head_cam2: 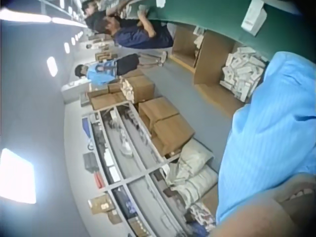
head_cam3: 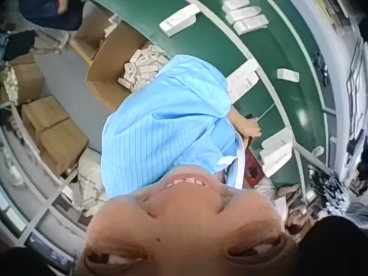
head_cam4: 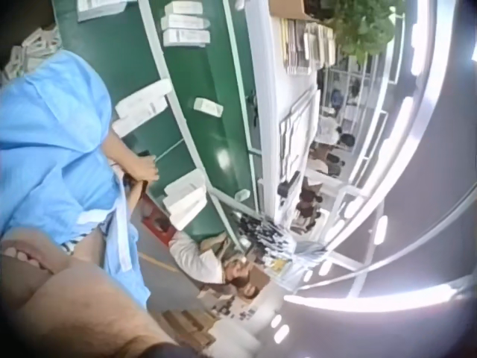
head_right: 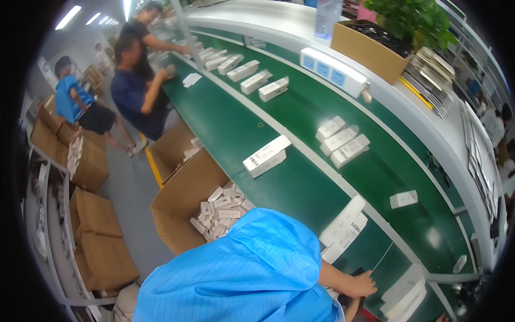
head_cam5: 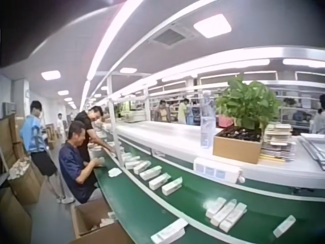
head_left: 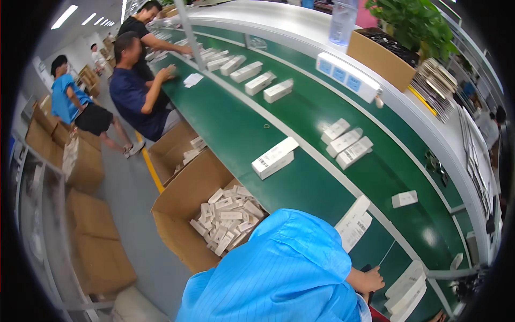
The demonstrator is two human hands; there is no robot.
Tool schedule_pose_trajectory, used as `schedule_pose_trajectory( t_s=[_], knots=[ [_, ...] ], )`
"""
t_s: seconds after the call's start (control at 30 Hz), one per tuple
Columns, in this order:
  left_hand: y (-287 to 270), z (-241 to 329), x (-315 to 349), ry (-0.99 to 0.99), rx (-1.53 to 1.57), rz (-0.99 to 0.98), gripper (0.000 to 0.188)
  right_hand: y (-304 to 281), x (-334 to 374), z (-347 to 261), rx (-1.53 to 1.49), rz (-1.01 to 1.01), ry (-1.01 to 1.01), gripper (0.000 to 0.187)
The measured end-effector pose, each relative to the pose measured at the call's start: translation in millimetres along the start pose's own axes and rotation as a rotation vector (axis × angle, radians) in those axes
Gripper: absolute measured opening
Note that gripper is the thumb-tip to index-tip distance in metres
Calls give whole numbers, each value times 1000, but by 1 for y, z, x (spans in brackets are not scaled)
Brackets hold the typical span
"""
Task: Packaging and labeling small white boxes on a manufacturing assembly line.
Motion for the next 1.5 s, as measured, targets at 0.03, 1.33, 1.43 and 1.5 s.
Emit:
schedule_pose_trajectory(
  t_s=[0.03, 1.33, 1.43, 1.5],
  knots=[
    [2, -3, 0, -22, -3, 11, 32, 6, 0, -8, -12, -28, -18, 32],
    [-51, -19, -10, -364, 424, 209, 17, -27, 11, -34, 204, 38, -312, 23],
    [-30, -30, -16, -430, 462, 134, 18, -14, 10, -27, -38, -6, -154, 21],
    [-29, -40, -20, -464, 492, 220, 19, -8, 3, -20, -15, 28, -162, 25]
  ],
)
Point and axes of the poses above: each hand's wrist, its own x-axis away from the middle knuckle, its own y-axis out of the palm, z = x × y, the point moved 8 cm from there along -x, towards the middle knuckle, and after that the axes turned 1 degree about x, right-handed, at the moved point
